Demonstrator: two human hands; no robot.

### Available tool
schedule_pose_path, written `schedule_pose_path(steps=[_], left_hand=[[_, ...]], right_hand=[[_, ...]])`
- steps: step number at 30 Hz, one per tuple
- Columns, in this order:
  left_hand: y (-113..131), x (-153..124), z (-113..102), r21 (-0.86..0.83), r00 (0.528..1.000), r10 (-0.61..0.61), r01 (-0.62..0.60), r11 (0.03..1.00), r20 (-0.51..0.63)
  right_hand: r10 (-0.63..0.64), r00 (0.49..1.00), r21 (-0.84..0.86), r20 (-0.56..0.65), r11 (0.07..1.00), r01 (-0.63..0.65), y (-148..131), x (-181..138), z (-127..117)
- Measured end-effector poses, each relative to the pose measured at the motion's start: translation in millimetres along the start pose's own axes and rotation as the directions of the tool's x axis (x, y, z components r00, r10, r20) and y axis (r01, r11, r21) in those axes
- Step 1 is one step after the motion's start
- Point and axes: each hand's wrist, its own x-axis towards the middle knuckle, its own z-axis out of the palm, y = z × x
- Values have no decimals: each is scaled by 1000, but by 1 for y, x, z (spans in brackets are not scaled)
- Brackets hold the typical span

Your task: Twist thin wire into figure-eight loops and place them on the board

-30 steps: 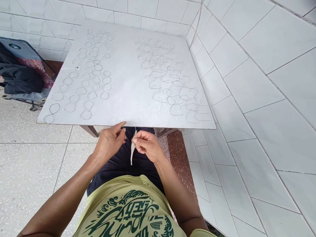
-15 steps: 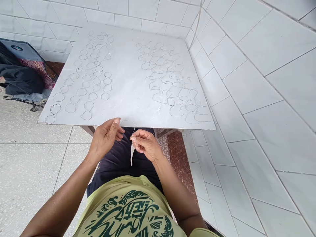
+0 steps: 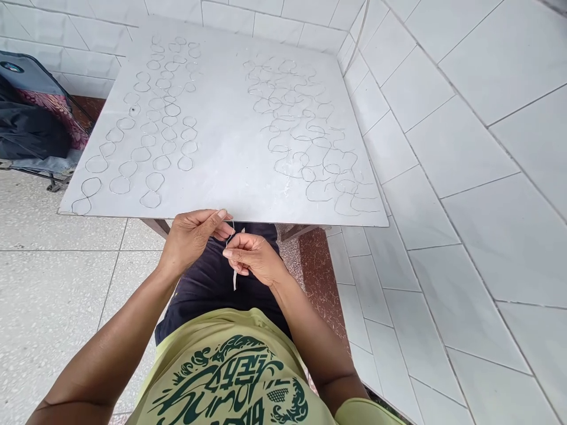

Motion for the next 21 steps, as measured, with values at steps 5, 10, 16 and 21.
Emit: schedule_pose_path(steps=[5, 10, 16, 21], left_hand=[[0, 1, -2, 53, 998, 5, -8, 999, 57], [0, 2, -3, 56, 998, 17, -20, 998, 55], [3, 5, -10, -45, 1000, -5, 5, 999, 4], [4, 11, -13, -91, 1000, 3, -3, 996, 0]], right_hand=[[65, 996, -86, 59, 995, -60, -2, 4, -1], [67, 995, -110, 67, 992, -60, -3, 7, -1], [23, 1000, -88, -17, 996, -25, -8, -6, -10], [-115, 988, -78, -100, 991, 107, -10, -17, -16]])
